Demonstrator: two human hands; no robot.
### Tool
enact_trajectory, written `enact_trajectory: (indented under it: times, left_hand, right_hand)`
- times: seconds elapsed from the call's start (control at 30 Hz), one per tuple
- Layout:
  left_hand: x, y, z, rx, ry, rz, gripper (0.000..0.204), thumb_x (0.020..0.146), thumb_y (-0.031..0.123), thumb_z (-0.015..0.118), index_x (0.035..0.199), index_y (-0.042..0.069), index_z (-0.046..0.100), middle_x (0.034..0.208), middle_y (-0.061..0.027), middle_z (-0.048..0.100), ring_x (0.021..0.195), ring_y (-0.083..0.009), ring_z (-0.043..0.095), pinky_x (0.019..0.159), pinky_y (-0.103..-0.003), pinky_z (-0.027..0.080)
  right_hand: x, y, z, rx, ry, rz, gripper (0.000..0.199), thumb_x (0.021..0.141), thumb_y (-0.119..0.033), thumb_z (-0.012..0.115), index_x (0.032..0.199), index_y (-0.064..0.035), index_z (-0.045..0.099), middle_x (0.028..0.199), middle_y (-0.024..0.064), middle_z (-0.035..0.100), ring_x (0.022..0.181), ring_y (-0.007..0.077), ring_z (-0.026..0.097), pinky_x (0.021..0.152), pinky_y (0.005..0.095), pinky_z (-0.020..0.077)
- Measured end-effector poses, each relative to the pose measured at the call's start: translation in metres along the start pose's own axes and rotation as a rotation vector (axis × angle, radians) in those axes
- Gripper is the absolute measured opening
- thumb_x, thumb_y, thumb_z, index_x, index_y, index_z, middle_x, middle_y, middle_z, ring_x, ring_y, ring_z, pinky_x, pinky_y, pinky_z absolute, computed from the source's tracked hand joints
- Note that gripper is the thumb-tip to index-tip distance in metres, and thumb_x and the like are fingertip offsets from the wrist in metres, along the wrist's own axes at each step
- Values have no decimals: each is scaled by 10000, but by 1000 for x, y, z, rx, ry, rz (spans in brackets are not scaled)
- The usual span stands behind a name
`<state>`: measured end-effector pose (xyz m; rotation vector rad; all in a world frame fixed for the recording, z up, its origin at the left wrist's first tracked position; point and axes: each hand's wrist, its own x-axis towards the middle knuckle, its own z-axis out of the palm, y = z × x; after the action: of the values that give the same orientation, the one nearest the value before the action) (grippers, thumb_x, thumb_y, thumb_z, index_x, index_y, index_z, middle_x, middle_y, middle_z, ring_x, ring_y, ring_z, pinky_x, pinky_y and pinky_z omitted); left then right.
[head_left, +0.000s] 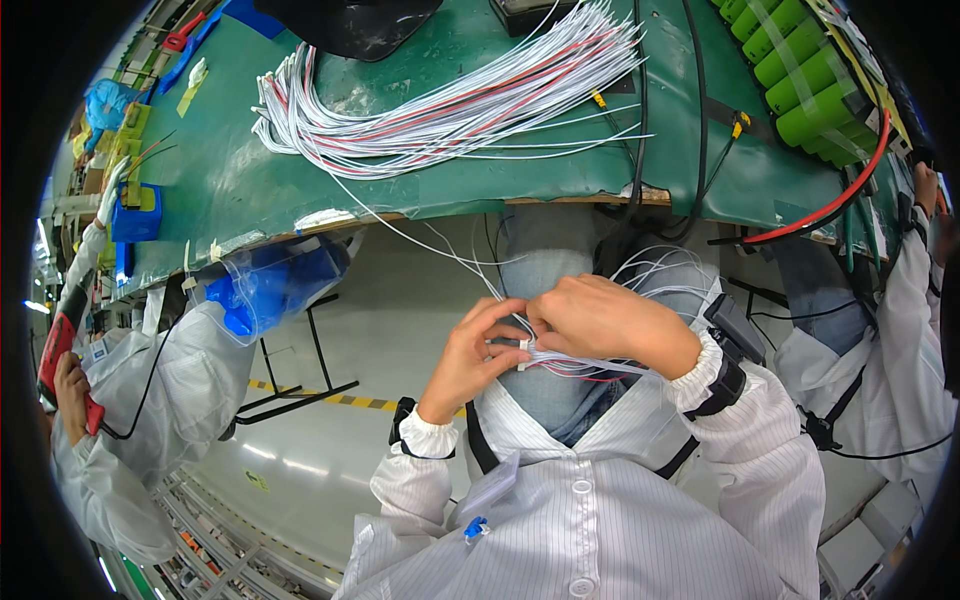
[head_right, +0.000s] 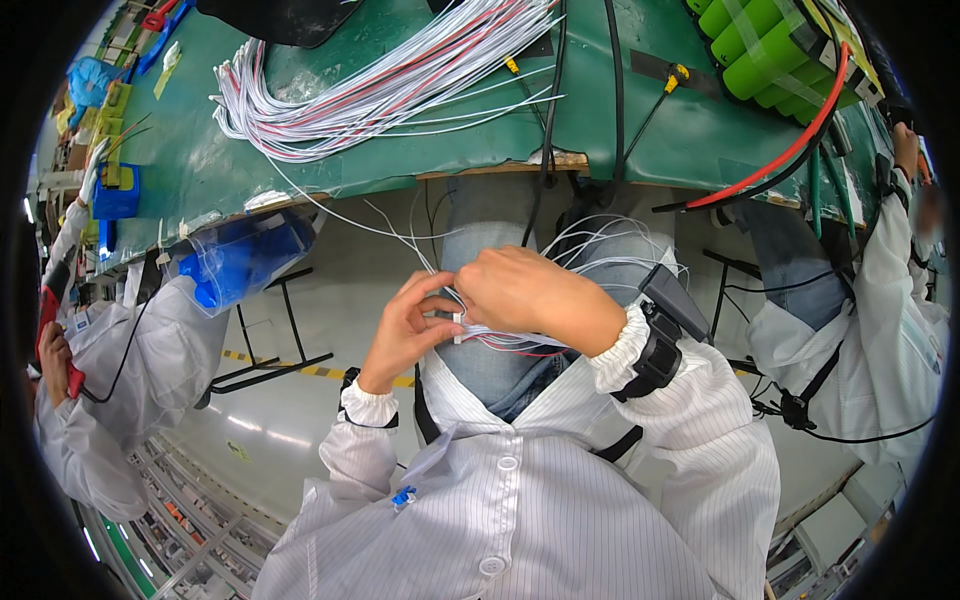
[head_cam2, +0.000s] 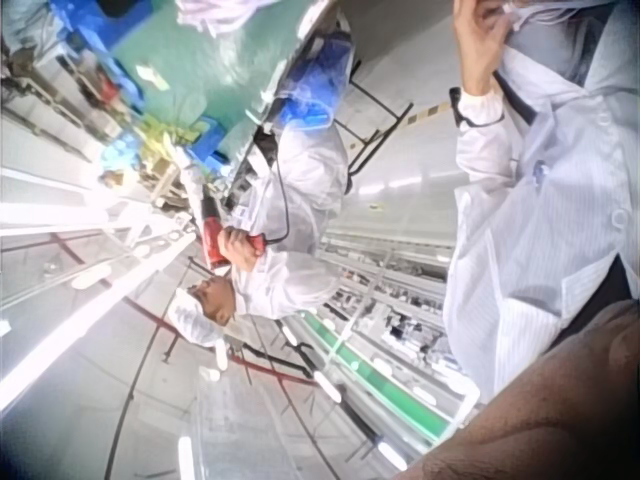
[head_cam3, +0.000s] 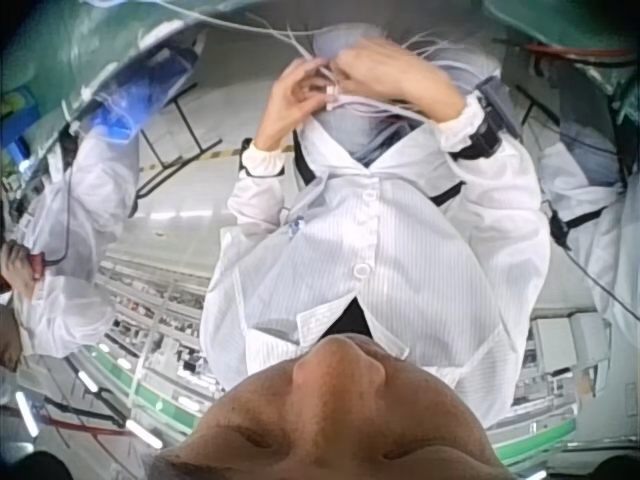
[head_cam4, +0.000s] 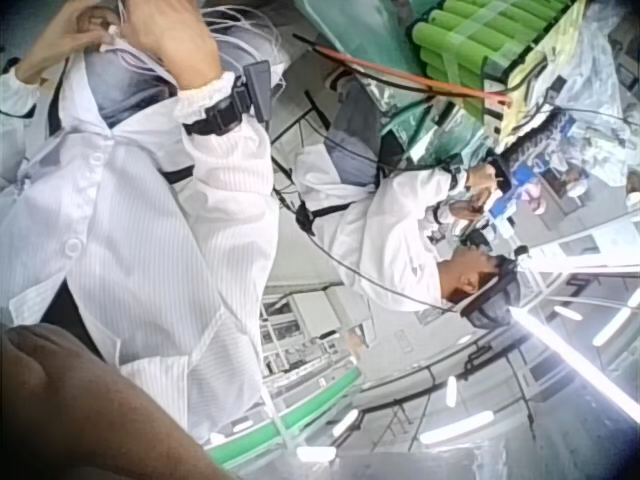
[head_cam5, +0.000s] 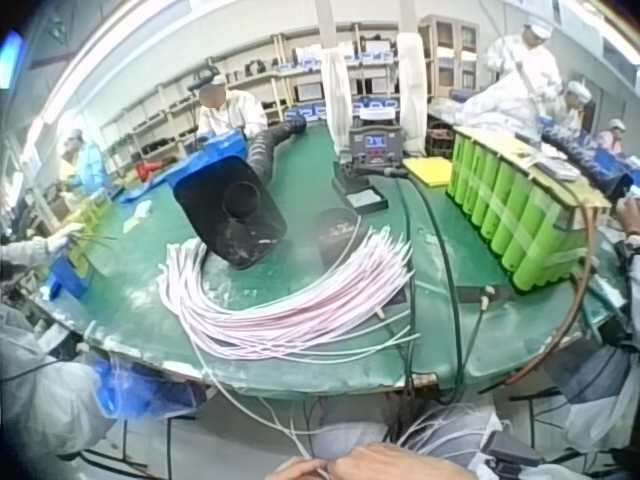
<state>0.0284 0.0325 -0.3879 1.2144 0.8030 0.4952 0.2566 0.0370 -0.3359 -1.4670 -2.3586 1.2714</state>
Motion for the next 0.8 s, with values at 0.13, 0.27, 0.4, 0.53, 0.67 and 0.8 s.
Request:
enact_trajectory:
  times: [0.13, 0.27, 0.4, 0.53, 0.67, 0.8]
  left_hand:
    - [-1, 0, 0, -28, -6, -36, 607, 816, -148, 737, 1381, -15, 559, 1336, -107, 488, 1117, -227, 667, 919, -324, 611]
    - [1, -3, 0, -21, -21, -26, 616, 808, -143, 749, 1380, -12, 560, 1341, -107, 487, 1105, -223, 667, 924, -320, 609]
    - [6, -3, 0, -47, -34, -51, 637, 791, -137, 770, 1379, -11, 562, 1335, -103, 491, 1079, -211, 667, 921, -314, 607]
    - [8, -1, -1, -8, -39, -54, 643, 782, -133, 781, 1376, -12, 566, 1323, -99, 499, 1063, -202, 668, 907, -307, 609]
    - [9, -2, -1, -2, -43, -46, 640, 780, -136, 780, 1372, -17, 571, 1320, -100, 501, 1059, -201, 669, 902, -304, 610]
    - [9, 1, 1, -10, -34, -57, 636, 779, -141, 776, 1371, -25, 571, 1322, -105, 501, 1036, -198, 680, 892, -299, 612]
  right_hand:
    - [-10, 3, 10, -1, -68, 75, 181, 801, -191, 751, 818, -18, 702, 752, 159, 714, 754, 368, 709, 688, 444, 545]
    - [-19, 12, 26, 134, 52, 105, 142, 798, -164, 747, 822, -31, 704, 748, 132, 720, 730, 332, 715, 678, 416, 543]
    - [-19, 22, 30, 329, 87, 141, 104, 792, -152, 739, 806, -50, 722, 733, 112, 725, 713, 289, 725, 670, 381, 539]
    - [-14, 22, 31, 306, 123, 148, 90, 745, -130, 720, 741, -41, 726, 714, 139, 717, 713, 327, 716, 682, 419, 545]
    - [-7, 27, 27, 324, 45, 150, 117, 752, -156, 715, 749, -40, 735, 703, 127, 716, 702, 312, 718, 683, 402, 544]
    - [1, 28, 16, 257, -45, 88, 148, 736, -183, 714, 740, -36, 730, 686, 121, 706, 697, 307, 714, 676, 396, 540]
